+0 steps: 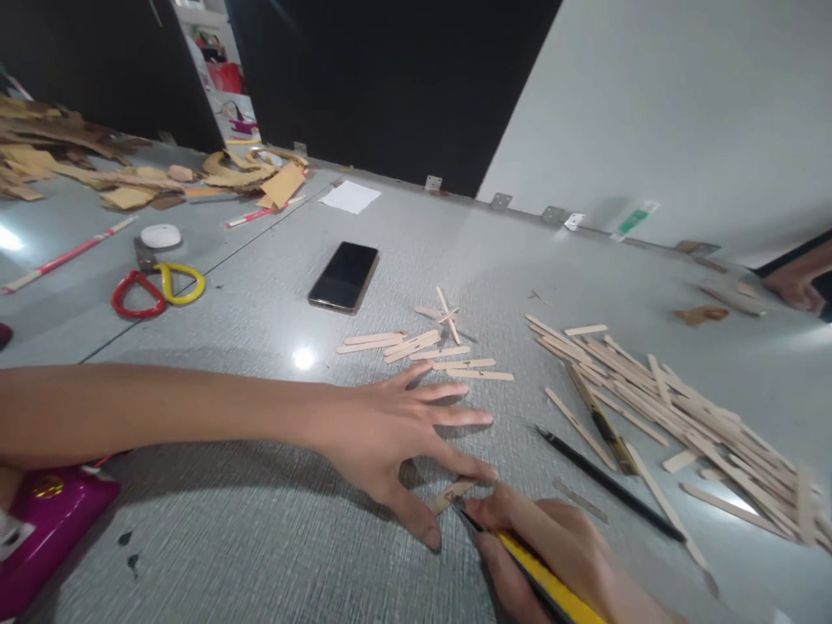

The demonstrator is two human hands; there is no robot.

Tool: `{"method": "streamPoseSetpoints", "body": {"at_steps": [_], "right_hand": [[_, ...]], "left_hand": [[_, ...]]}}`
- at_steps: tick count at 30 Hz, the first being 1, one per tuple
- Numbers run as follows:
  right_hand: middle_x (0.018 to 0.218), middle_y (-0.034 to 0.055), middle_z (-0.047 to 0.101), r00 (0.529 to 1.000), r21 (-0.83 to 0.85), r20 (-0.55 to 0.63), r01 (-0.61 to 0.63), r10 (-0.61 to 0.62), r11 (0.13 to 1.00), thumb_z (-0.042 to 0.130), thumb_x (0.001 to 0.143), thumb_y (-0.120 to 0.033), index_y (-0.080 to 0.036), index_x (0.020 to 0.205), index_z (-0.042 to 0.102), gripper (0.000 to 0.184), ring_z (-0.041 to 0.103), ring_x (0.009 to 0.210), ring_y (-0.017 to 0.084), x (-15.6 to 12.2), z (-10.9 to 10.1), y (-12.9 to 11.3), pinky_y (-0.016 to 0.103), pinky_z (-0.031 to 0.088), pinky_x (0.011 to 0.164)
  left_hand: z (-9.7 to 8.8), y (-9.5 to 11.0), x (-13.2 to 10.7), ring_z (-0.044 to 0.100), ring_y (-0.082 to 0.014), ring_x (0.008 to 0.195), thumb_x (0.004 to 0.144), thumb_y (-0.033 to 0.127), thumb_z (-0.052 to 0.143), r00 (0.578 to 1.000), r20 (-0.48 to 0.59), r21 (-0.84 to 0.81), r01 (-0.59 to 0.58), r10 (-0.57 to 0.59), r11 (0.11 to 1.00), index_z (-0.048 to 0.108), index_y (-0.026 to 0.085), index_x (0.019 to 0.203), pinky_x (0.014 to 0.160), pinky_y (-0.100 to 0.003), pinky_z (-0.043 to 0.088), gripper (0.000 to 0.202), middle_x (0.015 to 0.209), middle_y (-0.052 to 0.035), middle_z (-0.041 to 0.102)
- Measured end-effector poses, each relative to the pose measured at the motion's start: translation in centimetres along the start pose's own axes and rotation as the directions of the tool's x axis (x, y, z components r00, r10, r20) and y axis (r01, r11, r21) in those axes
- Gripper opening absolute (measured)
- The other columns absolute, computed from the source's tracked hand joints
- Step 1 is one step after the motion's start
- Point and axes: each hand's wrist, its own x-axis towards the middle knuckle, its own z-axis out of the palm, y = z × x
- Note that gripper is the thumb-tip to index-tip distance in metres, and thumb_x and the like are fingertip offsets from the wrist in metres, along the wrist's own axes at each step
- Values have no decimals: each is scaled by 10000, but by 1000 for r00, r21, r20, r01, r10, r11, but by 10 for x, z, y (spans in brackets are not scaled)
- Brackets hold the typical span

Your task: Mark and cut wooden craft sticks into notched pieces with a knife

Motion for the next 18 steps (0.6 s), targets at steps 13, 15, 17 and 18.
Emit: {"method": "streamPoseSetpoints", "body": {"at_steps": [13, 15, 17, 18], "right_hand": [[633, -74, 549, 998, 29, -56, -25, 26, 999, 437, 1017, -126, -263, 1076, 483, 156, 523, 448, 113, -7, -2, -3, 238, 398, 460], [608, -93, 498, 997, 46, -50, -52, 54, 998, 431, 1037, -151, -264, 1084, 480, 131, 465, 422, 107, -4, 0, -3, 246, 351, 434], [607, -99, 481, 995, 62, -57, -81, 84, 995, 428, 1042, -166, -262, 1076, 480, 115, 437, 422, 104, -2, 2, -3, 256, 326, 436], [619, -96, 491, 993, 76, -65, -97, 102, 992, 432, 1042, -171, -261, 1069, 480, 105, 436, 432, 102, -1, 2, -4, 258, 331, 448]], "left_hand": [[-6, -5, -3, 80, -392, 1628, 906, 673, 686, 999, 45, 7, 14, -14, 1000, 463, 355, 1586, 1262, -698, -23, 783, 1756, -59, 200], [-2, -4, -1, 94, -422, 1621, 895, 698, 687, 1000, 20, 22, 3, -3, 1000, 476, 362, 1577, 1243, -734, -2, 789, 1753, -75, 214], [2, -4, 0, 125, -449, 1611, 883, 723, 688, 1000, -17, 41, -9, 9, 999, 502, 360, 1560, 1230, -756, 18, 791, 1747, -93, 236], [3, -4, 0, 142, -456, 1607, 877, 731, 691, 999, -34, 48, -13, 15, 999, 515, 359, 1550, 1230, -758, 27, 790, 1743, -97, 249]]}}
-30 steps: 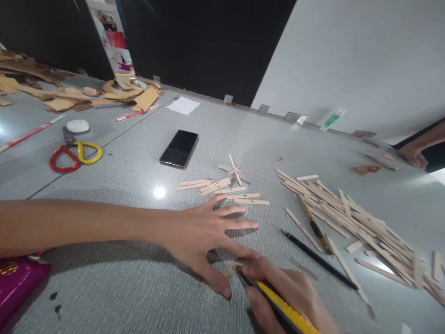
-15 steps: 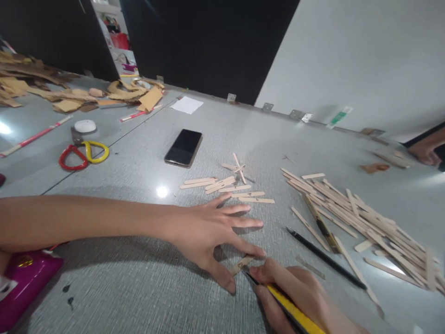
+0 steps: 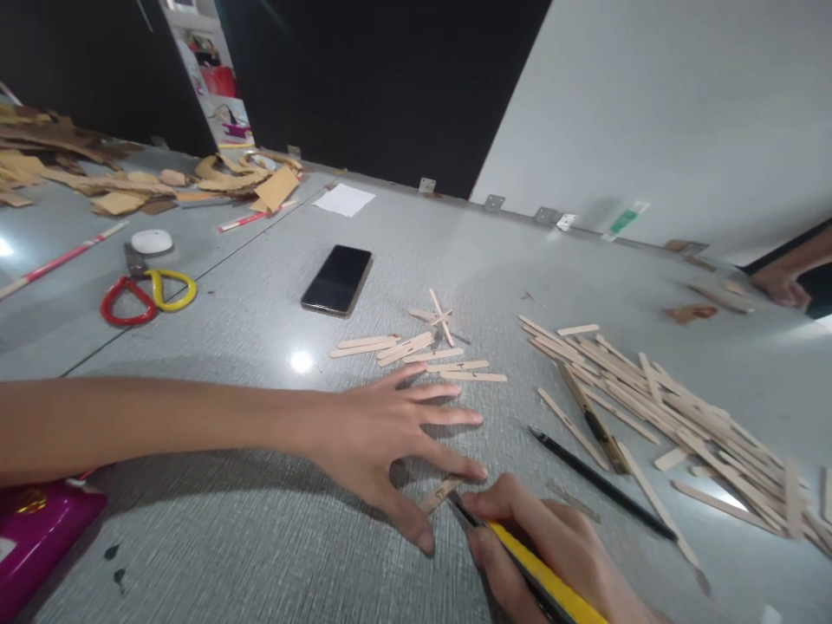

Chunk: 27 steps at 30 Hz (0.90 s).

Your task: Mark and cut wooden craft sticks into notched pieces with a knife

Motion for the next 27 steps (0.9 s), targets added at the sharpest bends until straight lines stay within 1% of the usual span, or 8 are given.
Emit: {"method": "streamPoseSetpoints", "body": {"at_steps": [3, 7, 12, 15, 21, 23, 25, 27], "right_hand": [[648, -91, 507, 1000, 55, -4, -18, 19, 998, 430, 1029, -162, -263, 1061, 474, 116, 434, 449, 99, 1, 1, -1, 257, 327, 456], [674, -89, 523, 1000, 53, -7, -13, 13, 999, 431, 1027, -156, -280, 1097, 477, 150, 464, 460, 103, 1, 1, -2, 259, 339, 473], [666, -112, 441, 1000, 108, 8, -20, 19, 994, 435, 1035, -153, -291, 1091, 462, 151, 385, 449, 92, 2, 0, -3, 255, 291, 449], [670, -113, 434, 1000, 106, 11, -7, 6, 994, 438, 1029, -148, -294, 1100, 459, 163, 387, 461, 93, 3, 0, -3, 256, 286, 455], [706, -83, 568, 999, 44, 44, 15, -17, 999, 459, 1019, -133, -270, 1102, 462, 161, 485, 474, 94, 7, -3, -1, 231, 370, 467], [699, -75, 583, 998, 7, 47, 46, -47, 999, 454, 1011, -113, -260, 1101, 471, 173, 488, 455, 94, 7, -3, -1, 225, 369, 444], [683, -69, 587, 996, -24, 32, 80, -79, 997, 440, 1010, -102, -256, 1093, 487, 181, 511, 449, 101, 7, -1, -3, 223, 394, 447], [702, -50, 621, 996, -44, -5, 90, -91, 995, 433, 1029, -124, -255, 1114, 502, 170, 573, 481, 116, 5, 0, -6, 229, 459, 503]], "left_hand": [[4, 0, 0, 184, -475, 1593, 869, 737, 698, 999, -37, 9, -10, 10, 1000, 539, 360, 1531, 1229, -765, 48, 778, 1735, -97, 278], [5, -1, -1, 191, -486, 1587, 878, 741, 683, 999, -45, 10, -16, 17, 1000, 535, 355, 1534, 1215, -783, 60, 776, 1734, -105, 279], [4, 0, 0, 177, -459, 1599, 879, 734, 685, 999, -31, 18, -6, 6, 1000, 537, 356, 1532, 1231, -751, 75, 769, 1740, -92, 265], [4, 0, 0, 173, -454, 1602, 884, 732, 679, 1000, -29, 19, -3, 3, 1000, 534, 357, 1534, 1225, -757, 74, 764, 1739, -101, 264], [5, 1, -1, 202, -477, 1588, 882, 724, 690, 998, -58, 22, -24, 25, 999, 554, 339, 1520, 1218, -773, 86, 758, 1725, -115, 297], [5, 1, -1, 201, -480, 1587, 886, 718, 690, 998, -58, 17, -23, 24, 1000, 551, 339, 1523, 1216, -777, 88, 754, 1726, -113, 298], [5, 1, 0, 195, -478, 1590, 887, 713, 692, 998, -54, 17, -16, 17, 1000, 547, 344, 1527, 1219, -776, 87, 752, 1727, -105, 296], [5, 0, 0, 189, -475, 1592, 880, 714, 700, 998, -54, 21, -13, 14, 1000, 547, 346, 1527, 1224, -771, 84, 760, 1727, -100, 298]]}}
